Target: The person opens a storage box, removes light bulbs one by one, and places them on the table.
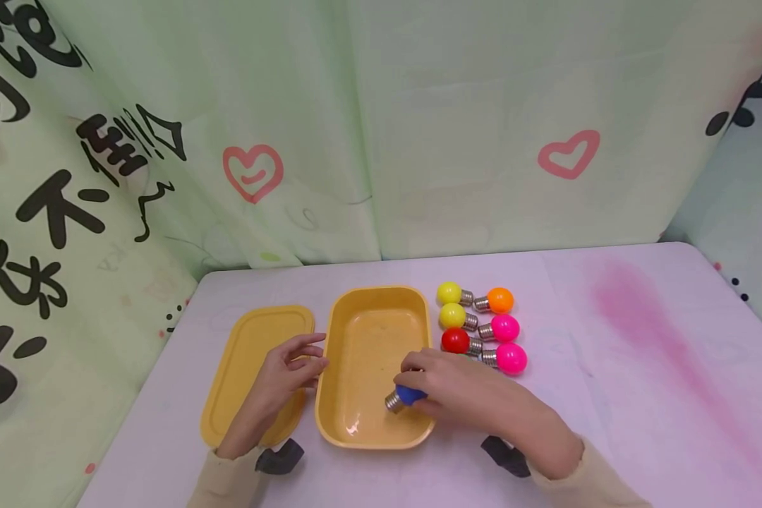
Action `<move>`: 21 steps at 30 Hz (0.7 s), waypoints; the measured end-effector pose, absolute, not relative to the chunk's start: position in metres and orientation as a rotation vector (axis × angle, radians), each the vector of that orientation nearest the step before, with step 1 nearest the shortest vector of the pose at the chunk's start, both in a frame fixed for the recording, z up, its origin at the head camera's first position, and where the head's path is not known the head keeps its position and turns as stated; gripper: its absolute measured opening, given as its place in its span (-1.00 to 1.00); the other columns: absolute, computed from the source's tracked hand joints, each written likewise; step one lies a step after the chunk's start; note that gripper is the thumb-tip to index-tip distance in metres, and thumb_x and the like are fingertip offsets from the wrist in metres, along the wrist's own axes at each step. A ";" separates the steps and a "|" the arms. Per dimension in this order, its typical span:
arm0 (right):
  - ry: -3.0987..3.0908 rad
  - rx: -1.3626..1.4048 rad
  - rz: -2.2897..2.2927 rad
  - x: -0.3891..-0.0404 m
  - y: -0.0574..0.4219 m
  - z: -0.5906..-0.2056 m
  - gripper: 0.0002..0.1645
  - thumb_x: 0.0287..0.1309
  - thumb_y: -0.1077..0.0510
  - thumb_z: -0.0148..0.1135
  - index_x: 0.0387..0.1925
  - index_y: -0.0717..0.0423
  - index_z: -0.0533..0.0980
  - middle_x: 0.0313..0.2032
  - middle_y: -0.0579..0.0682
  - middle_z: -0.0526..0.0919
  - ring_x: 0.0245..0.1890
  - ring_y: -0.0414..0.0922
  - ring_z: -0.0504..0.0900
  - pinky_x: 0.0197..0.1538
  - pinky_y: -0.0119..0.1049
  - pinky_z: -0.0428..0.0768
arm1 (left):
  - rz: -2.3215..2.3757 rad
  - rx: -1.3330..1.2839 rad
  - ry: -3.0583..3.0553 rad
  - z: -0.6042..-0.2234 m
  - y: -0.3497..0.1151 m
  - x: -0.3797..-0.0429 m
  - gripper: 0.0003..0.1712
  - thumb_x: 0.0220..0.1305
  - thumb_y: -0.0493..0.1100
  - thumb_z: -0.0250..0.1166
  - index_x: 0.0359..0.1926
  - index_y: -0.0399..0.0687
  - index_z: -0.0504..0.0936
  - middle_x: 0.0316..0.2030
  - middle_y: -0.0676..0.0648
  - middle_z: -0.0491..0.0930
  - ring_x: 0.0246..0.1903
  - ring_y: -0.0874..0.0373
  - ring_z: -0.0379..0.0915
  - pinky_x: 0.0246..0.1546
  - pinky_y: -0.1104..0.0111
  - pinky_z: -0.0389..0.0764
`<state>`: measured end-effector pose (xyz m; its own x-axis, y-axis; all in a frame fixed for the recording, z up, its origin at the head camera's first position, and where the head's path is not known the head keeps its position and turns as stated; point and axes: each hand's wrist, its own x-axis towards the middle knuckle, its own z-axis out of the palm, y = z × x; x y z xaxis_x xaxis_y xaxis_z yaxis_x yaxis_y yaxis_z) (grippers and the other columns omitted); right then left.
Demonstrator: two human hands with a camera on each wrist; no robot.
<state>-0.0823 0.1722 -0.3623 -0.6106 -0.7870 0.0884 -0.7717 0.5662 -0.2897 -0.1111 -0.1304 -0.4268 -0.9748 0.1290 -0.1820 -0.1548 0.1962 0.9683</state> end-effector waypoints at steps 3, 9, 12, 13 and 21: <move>2.749 -1.334 -0.465 -0.081 0.178 -0.359 -0.51 0.04 0.11 0.51 0.06 -0.03 0.64 0.02 -0.09 0.62 0.00 -0.14 0.62 -0.05 -0.29 0.70 | 1.853 -0.023 2.254 -0.428 -0.130 -0.112 -0.49 0.27 -0.23 0.37 0.24 -0.13 0.52 -0.11 -0.17 0.57 -0.31 0.10 0.62 -0.30 0.32 0.73; 2.796 -1.333 -0.479 -0.079 0.187 -0.355 -0.50 0.03 0.08 0.50 0.07 -0.04 0.63 0.03 -0.07 0.62 0.03 -0.07 0.62 -0.05 -0.23 0.71 | 1.846 -0.039 2.256 -0.427 -0.130 -0.111 -0.49 0.27 -0.24 0.37 0.24 -0.11 0.52 -0.11 -0.17 0.57 -0.31 0.09 0.62 -0.29 0.31 0.74; 2.842 -1.360 -0.487 -0.078 0.191 -0.355 -0.51 0.01 0.08 0.52 0.05 -0.04 0.64 0.01 -0.09 0.62 0.00 -0.09 0.63 -0.04 -0.23 0.71 | 1.845 -0.037 2.257 -0.428 -0.130 -0.112 -0.49 0.28 -0.24 0.36 0.24 -0.12 0.52 -0.11 -0.17 0.57 -0.31 0.09 0.62 -0.29 0.31 0.74; 2.858 -1.370 -0.487 -0.077 0.193 -0.355 -0.50 0.00 0.08 0.53 0.04 -0.03 0.64 0.00 -0.10 0.62 -0.01 -0.09 0.63 -0.04 -0.22 0.71 | 1.844 -0.037 2.258 -0.428 -0.130 -0.112 -0.49 0.28 -0.24 0.36 0.24 -0.12 0.52 -0.11 -0.17 0.57 -0.31 0.09 0.62 -0.29 0.31 0.74; 2.894 -1.343 -0.453 -0.077 0.205 -0.351 -0.42 -0.11 0.14 0.59 0.04 0.00 0.64 0.02 -0.06 0.60 -0.01 -0.06 0.61 -0.07 -0.19 0.72 | 1.856 -0.028 2.249 -0.427 -0.130 -0.111 -0.49 0.27 -0.24 0.36 0.24 -0.14 0.52 -0.12 -0.17 0.57 -0.32 0.09 0.61 -0.30 0.31 0.74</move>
<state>-0.0766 0.2045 -0.3510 -0.6499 -0.7360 0.1896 -0.7587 0.6137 -0.2187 -0.1113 -0.1297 -0.4275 -0.9746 0.1275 -0.1842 -0.1566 0.2000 0.9672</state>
